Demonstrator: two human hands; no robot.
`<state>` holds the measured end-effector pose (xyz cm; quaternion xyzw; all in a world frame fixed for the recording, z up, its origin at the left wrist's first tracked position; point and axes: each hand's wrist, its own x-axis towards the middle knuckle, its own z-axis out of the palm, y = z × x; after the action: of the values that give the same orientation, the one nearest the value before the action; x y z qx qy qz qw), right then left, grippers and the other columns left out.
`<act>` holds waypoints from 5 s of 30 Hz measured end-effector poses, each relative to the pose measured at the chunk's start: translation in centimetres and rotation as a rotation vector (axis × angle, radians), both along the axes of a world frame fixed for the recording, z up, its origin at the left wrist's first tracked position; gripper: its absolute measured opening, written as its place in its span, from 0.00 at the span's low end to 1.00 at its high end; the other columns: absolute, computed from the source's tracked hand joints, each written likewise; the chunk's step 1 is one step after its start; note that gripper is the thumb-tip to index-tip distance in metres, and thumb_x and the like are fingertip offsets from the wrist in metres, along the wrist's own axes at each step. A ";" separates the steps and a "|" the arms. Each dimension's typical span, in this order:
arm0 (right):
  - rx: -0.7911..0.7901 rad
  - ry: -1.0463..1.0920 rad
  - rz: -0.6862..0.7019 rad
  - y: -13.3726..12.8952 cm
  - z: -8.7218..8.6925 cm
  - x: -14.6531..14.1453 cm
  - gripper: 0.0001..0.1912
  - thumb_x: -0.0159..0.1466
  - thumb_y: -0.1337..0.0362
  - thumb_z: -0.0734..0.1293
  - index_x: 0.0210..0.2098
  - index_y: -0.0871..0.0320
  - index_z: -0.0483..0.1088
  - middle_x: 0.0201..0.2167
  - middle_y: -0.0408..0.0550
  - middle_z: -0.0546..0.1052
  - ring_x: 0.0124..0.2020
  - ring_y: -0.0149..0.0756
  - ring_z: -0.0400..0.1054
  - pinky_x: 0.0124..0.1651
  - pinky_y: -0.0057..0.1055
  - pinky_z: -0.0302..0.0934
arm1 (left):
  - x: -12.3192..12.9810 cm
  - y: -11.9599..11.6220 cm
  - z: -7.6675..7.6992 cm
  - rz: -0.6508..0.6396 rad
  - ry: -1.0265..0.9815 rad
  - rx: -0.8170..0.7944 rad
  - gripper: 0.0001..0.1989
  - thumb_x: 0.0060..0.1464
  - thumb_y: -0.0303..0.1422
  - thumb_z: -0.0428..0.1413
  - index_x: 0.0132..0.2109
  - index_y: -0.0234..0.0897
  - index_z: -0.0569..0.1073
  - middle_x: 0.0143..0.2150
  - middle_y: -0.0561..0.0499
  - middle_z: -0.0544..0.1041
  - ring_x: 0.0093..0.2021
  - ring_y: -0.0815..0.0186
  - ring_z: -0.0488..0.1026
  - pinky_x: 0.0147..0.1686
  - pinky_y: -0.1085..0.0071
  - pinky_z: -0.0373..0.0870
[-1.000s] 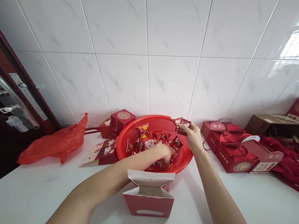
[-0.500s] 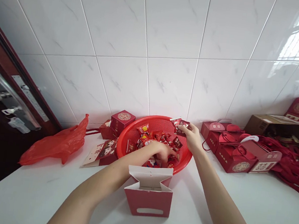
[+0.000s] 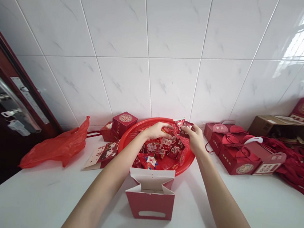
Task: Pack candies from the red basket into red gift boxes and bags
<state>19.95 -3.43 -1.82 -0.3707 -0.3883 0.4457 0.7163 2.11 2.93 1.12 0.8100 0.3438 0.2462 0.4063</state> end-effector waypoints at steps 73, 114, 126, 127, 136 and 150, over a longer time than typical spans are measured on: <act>0.108 -0.224 0.525 -9.7 8.6 -1.4 0.13 0.56 0.60 0.76 0.38 0.57 0.75 0.32 0.44 0.78 0.34 0.34 0.73 0.40 0.31 0.69 | -7.9 -16.6 3.4 0.078 -0.504 0.086 0.16 0.49 0.32 0.69 0.47 0.39 0.80 0.46 0.45 0.80 0.42 0.63 0.78 0.42 0.68 0.76; 0.267 -1.226 0.551 -14.1 8.2 -3.6 0.10 0.69 0.63 0.62 0.49 0.54 0.67 0.34 0.44 0.76 0.30 0.33 0.68 0.30 0.29 0.56 | -9.9 -16.5 2.8 0.026 0.129 -0.046 0.23 0.49 0.41 0.67 0.53 0.43 0.80 0.48 0.49 0.81 0.46 0.58 0.78 0.45 0.67 0.74; 0.360 -1.278 0.663 -13.9 7.8 -4.8 0.13 0.71 0.66 0.58 0.41 0.56 0.74 0.33 0.46 0.77 0.29 0.32 0.65 0.31 0.30 0.56 | -9.7 -16.4 2.6 -0.073 0.031 -0.098 0.17 0.51 0.38 0.66 0.48 0.39 0.81 0.48 0.48 0.81 0.48 0.57 0.78 0.46 0.68 0.75; 0.368 -1.267 0.655 -13.9 7.8 -4.7 0.13 0.71 0.65 0.58 0.43 0.55 0.74 0.35 0.46 0.77 0.31 0.33 0.67 0.33 0.30 0.57 | -9.7 -16.4 2.6 -0.065 0.036 -0.093 0.18 0.51 0.37 0.66 0.49 0.39 0.81 0.48 0.48 0.81 0.47 0.58 0.78 0.45 0.68 0.75; 0.350 -1.189 0.468 -13.6 7.5 -4.8 0.10 0.68 0.62 0.63 0.41 0.56 0.76 0.33 0.46 0.77 0.32 0.33 0.67 0.32 0.29 0.58 | -9.7 -16.5 2.7 -0.017 0.068 -0.036 0.19 0.49 0.40 0.67 0.48 0.41 0.81 0.43 0.50 0.83 0.42 0.60 0.79 0.43 0.68 0.75; 0.352 -1.280 0.307 -13.4 7.7 -3.3 0.09 0.68 0.61 0.64 0.41 0.55 0.77 0.39 0.48 0.81 0.38 0.38 0.73 0.36 0.31 0.63 | -10.0 -16.0 2.5 -0.078 0.086 -0.016 0.19 0.55 0.39 0.64 0.54 0.46 0.79 0.56 0.48 0.79 0.51 0.58 0.78 0.46 0.69 0.75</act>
<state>16.62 -16.81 5.84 -0.3797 -0.8507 0.1654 0.3237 -7.91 -13.10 3.58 0.8294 0.3310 0.1923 0.4069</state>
